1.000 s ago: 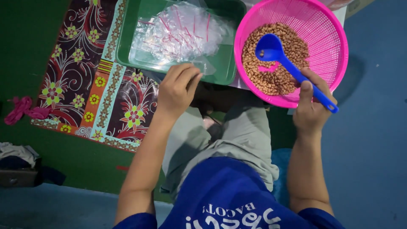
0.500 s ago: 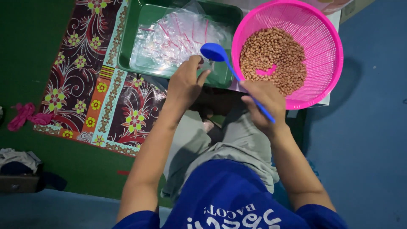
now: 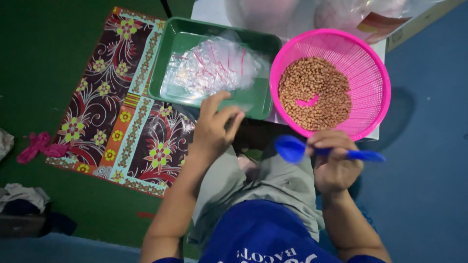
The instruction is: Scooping peanuts from a large basket into small plastic bags using a spoon and organizing them on a tray.
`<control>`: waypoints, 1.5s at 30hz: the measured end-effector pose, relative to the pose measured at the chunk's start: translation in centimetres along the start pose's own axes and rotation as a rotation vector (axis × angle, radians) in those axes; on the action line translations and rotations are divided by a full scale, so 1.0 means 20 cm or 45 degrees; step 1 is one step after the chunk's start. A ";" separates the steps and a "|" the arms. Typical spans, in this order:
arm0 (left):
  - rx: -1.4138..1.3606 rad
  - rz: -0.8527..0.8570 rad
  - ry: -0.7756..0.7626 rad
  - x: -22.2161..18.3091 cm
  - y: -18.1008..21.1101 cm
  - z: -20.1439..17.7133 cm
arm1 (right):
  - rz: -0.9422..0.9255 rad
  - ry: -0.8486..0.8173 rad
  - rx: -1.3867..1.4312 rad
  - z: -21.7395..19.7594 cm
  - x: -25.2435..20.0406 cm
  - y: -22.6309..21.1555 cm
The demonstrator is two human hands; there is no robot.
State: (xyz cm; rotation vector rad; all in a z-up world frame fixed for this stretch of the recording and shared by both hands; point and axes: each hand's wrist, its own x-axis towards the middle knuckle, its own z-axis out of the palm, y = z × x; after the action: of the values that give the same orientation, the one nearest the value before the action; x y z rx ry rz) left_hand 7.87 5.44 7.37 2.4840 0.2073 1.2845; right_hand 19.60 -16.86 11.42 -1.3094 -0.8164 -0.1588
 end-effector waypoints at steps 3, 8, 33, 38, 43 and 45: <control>-0.246 -0.040 -0.121 -0.04 0.08 -0.07 | 0.076 -0.435 -0.273 -0.04 -0.04 0.05; -0.573 -0.226 -0.312 -0.16 0.16 -0.09 | 0.410 -0.696 -0.287 0.11 -0.09 0.03; -0.731 -0.450 -0.479 -0.29 0.23 -0.09 | 0.251 -0.811 -0.381 0.07 -0.22 0.15; -0.741 -0.499 -0.490 -0.22 0.27 -0.14 | 0.571 -0.805 -0.385 -0.01 -0.16 0.11; -0.628 -0.327 -0.364 -0.04 0.29 -0.31 | 0.809 -0.223 -0.517 -0.25 0.15 -0.10; -0.350 -0.170 -0.406 0.08 0.33 -0.43 | 0.369 0.370 0.094 -0.40 0.24 -0.18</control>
State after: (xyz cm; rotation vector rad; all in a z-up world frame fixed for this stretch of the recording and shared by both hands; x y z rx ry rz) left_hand 1.66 1.66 15.51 2.3500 0.1068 0.7901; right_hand 24.68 -23.41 16.96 -1.2832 -0.3783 -0.0843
